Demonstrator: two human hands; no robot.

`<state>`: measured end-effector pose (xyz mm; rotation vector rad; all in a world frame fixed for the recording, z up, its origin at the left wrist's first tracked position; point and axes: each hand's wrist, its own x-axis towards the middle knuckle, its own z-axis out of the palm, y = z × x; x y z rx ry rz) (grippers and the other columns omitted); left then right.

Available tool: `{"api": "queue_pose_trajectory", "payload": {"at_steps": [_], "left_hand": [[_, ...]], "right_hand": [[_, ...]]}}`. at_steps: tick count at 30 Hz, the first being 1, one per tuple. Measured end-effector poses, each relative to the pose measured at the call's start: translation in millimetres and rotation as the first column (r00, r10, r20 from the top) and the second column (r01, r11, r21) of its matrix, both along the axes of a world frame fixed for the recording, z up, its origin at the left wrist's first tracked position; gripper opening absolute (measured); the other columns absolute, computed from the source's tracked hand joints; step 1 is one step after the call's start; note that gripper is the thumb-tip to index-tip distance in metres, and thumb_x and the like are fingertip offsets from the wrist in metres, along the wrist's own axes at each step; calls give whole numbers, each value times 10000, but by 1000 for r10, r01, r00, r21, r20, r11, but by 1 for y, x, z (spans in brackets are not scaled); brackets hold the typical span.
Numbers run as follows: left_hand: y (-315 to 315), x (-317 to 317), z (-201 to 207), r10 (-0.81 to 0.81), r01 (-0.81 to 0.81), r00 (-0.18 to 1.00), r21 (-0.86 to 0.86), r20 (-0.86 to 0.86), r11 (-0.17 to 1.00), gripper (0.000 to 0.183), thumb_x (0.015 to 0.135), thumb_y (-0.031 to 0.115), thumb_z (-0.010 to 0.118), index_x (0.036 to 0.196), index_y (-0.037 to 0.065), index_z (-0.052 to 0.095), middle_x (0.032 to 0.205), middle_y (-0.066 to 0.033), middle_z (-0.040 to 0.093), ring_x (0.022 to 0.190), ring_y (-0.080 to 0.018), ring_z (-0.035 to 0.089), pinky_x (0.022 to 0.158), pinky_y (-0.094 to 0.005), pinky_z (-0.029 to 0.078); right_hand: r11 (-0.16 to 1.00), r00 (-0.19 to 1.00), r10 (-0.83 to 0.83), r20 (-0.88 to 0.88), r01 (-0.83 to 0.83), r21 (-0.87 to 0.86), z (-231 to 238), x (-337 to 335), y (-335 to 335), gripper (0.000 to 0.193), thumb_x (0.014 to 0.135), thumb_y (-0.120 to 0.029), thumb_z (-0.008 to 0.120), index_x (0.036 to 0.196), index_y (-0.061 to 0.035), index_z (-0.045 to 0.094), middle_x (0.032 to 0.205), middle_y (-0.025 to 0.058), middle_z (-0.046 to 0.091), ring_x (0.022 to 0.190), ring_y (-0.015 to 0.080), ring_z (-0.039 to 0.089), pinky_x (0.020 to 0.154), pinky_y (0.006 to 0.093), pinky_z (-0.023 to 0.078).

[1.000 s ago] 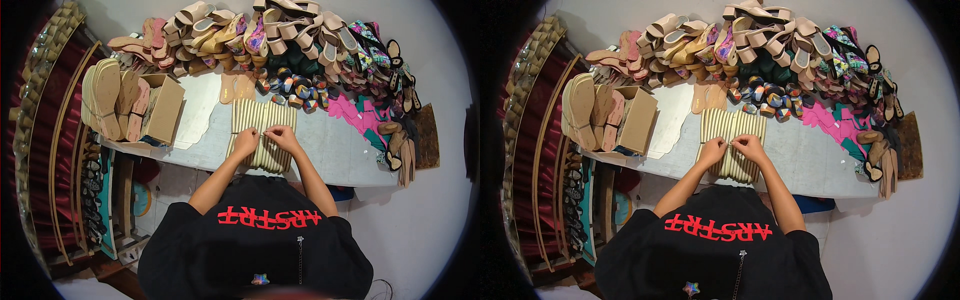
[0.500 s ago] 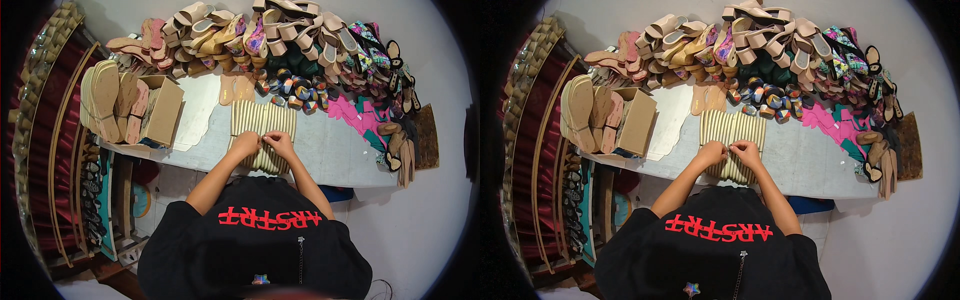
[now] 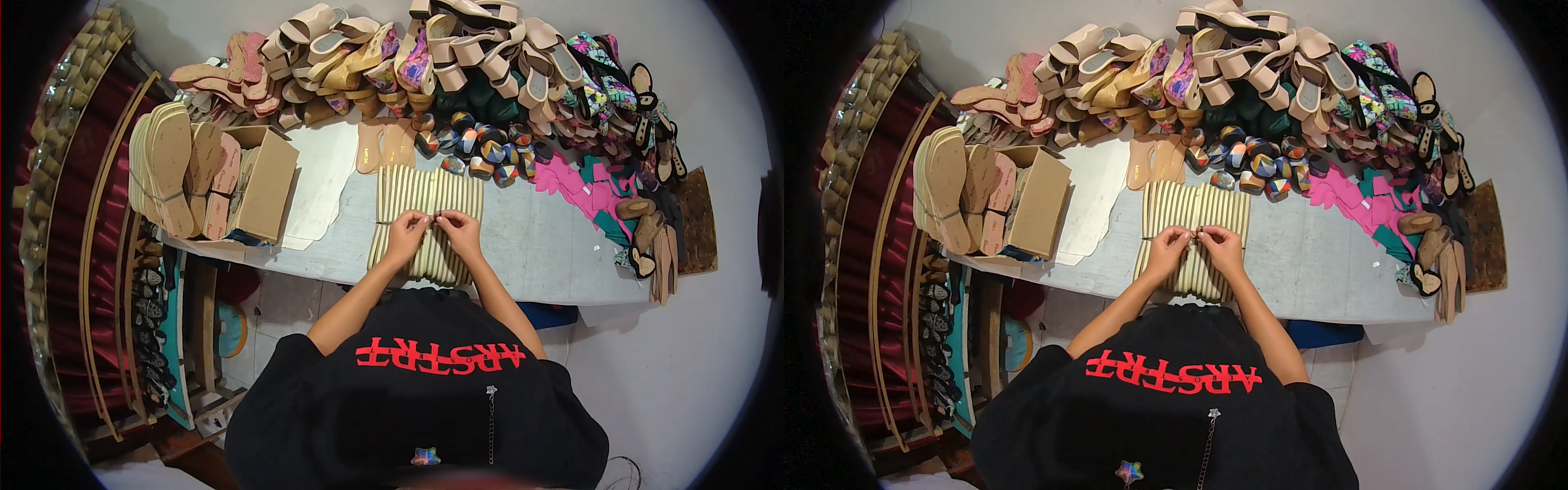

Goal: The recorder bundles and ties together a stack of shoe soles.

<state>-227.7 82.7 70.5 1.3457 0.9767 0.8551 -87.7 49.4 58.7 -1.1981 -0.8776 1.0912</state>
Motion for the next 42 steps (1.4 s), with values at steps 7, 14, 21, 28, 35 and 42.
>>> {"api": "queue_pose_trajectory", "payload": {"at_steps": [7, 14, 21, 28, 35, 42], "left_hand": [[-7, 3, -8, 79, 11, 919, -225, 386, 974, 129, 890, 145, 466, 866, 27, 511, 802, -28, 556, 597, -49, 450, 523, -182, 391], [-7, 2, -4, 21, -1, 990, -141, 136, 990, 148, 891, 166, 460, 836, 43, 523, 570, 31, 442, 468, -39, 380, 415, -182, 316], [-4, 4, -5, 44, -43, 998, -38, 35, 998, 147, 877, 151, 475, 839, 25, 542, 610, 12, 503, 495, -43, 412, 439, -188, 337], [-7, -4, -4, 117, -119, 992, -32, -52, 992, 175, 853, 141, 503, 859, -26, 554, 813, -92, 628, 643, -113, 547, 614, -244, 449], [-3, -3, 9, 201, -150, 972, -336, 123, 930, 191, 792, 150, 603, 833, -36, 616, 773, -70, 633, 609, -84, 561, 554, -194, 455], [-1, 4, 21, 54, -55, 998, 92, 16, 994, 125, 773, 92, 624, 817, -24, 640, 759, -61, 633, 654, -80, 562, 597, -209, 447]], "right_hand": [[954, 990, -121, -75, 95, -284, 21, -4, 3, 156, 808, -71, 577, 892, 59, 591, 806, 88, 625, 701, 112, 593, 581, 199, 501], [945, 892, -125, -435, -26, -327, 29, -1, -2, 149, 825, -100, 565, 904, 25, 580, 833, 89, 620, 703, 122, 594, 577, 208, 503], [959, 976, -95, -198, 35, -283, 25, -7, 3, 128, 823, -73, 553, 885, 35, 580, 805, 86, 622, 693, 111, 588, 512, 197, 464], [925, 967, -250, -50, 223, -308, 14, -8, 9, 141, 813, -58, 547, 840, 73, 592, 741, 93, 619, 613, 113, 583, 454, 209, 445], [973, 965, -160, 206, 190, -132, 14, -14, 0, 154, 792, -71, 584, 856, 67, 609, 705, 86, 630, 610, 101, 594, 443, 205, 434], [968, 950, -175, 260, 213, -129, 18, -13, -4, 125, 751, -34, 619, 820, 70, 619, 671, 92, 624, 514, 100, 560, 426, 209, 424]]}}
